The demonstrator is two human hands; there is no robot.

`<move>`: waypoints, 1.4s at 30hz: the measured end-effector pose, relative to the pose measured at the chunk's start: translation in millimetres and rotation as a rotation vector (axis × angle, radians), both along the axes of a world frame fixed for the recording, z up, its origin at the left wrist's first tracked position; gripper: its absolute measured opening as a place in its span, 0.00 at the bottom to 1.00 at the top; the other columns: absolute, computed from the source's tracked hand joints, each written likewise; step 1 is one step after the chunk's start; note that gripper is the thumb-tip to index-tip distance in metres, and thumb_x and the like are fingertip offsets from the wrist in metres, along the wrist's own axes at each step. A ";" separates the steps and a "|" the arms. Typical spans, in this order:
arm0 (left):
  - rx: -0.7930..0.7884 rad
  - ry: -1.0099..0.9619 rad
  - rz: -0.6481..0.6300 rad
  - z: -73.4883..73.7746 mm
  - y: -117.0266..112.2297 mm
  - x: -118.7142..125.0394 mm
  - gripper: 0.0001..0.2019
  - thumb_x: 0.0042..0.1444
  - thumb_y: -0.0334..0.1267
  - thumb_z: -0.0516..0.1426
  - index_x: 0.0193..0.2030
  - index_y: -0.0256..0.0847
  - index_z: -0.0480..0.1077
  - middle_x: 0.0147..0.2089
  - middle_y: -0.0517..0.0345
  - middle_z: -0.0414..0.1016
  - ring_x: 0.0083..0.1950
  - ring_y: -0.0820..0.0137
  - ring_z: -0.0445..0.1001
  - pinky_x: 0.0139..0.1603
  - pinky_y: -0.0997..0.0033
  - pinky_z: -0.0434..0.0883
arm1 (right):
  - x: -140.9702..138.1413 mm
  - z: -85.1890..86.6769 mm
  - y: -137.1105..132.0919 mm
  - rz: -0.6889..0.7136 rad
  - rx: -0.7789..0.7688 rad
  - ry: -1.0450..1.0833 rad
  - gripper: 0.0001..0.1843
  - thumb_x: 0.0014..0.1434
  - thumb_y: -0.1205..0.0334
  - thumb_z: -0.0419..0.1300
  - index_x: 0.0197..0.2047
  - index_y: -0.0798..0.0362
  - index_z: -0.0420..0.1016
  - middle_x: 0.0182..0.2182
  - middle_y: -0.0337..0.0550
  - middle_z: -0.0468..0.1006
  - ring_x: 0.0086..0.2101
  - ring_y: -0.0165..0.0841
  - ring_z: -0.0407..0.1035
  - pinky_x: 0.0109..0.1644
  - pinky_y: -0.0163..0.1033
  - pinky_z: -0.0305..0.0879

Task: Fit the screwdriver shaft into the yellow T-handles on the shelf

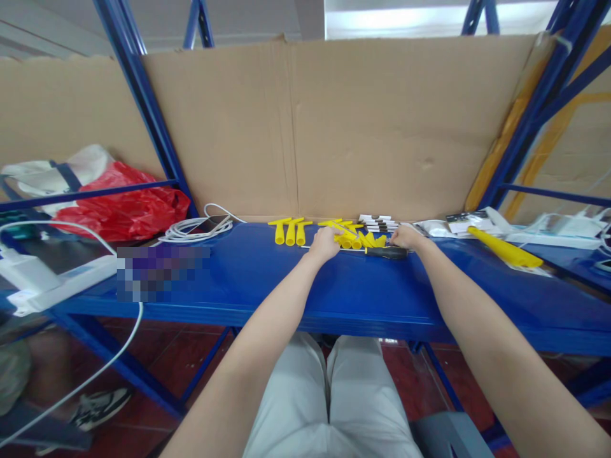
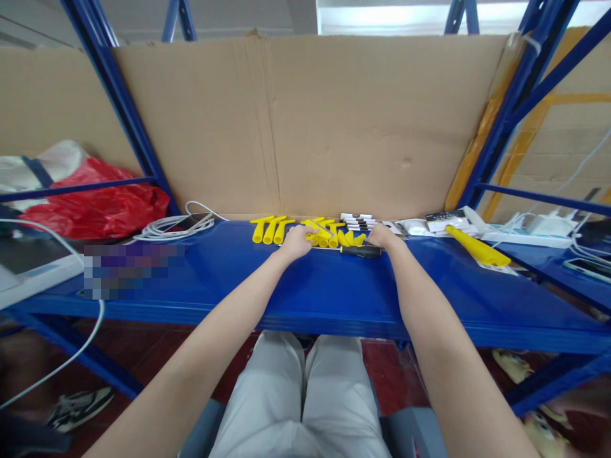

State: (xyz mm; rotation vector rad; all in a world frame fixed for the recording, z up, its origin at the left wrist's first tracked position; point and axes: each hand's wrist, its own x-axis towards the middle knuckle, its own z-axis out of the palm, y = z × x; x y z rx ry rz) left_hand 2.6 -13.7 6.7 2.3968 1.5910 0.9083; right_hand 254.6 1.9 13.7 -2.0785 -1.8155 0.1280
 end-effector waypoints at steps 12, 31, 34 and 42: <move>0.059 0.134 -0.083 2.3 -18.7 13.5 0.26 0.56 0.22 0.53 0.58 0.45 0.74 0.56 0.51 0.76 0.59 0.63 0.73 0.63 0.65 0.67 | -61.8 18.1 -29.2 0.317 0.229 0.535 0.04 0.51 0.70 0.60 0.26 0.55 0.75 0.32 0.43 0.80 0.38 0.31 0.72 0.47 0.34 0.66; 0.108 0.129 -0.118 0.0 -19.1 15.4 0.26 0.56 0.22 0.52 0.57 0.46 0.75 0.53 0.50 0.77 0.56 0.63 0.74 0.58 0.66 0.70 | -75.8 8.4 -28.1 0.360 0.247 0.307 0.09 0.50 0.72 0.57 0.23 0.54 0.75 0.28 0.40 0.78 0.36 0.34 0.71 0.47 0.35 0.64; 0.111 0.140 -0.117 0.2 -18.4 14.8 0.26 0.56 0.22 0.52 0.58 0.46 0.75 0.52 0.50 0.77 0.56 0.63 0.74 0.58 0.66 0.70 | -76.3 7.4 -28.2 0.359 0.235 0.347 0.08 0.51 0.73 0.58 0.23 0.54 0.72 0.29 0.40 0.78 0.36 0.32 0.70 0.47 0.35 0.63; 0.115 0.161 -0.137 2.1 -17.4 12.9 0.26 0.56 0.22 0.53 0.59 0.42 0.74 0.54 0.49 0.77 0.56 0.62 0.74 0.57 0.67 0.70 | -80.5 4.6 -29.1 0.232 0.151 0.692 0.06 0.51 0.70 0.61 0.30 0.53 0.66 0.28 0.35 0.70 0.30 0.27 0.64 0.38 0.32 0.62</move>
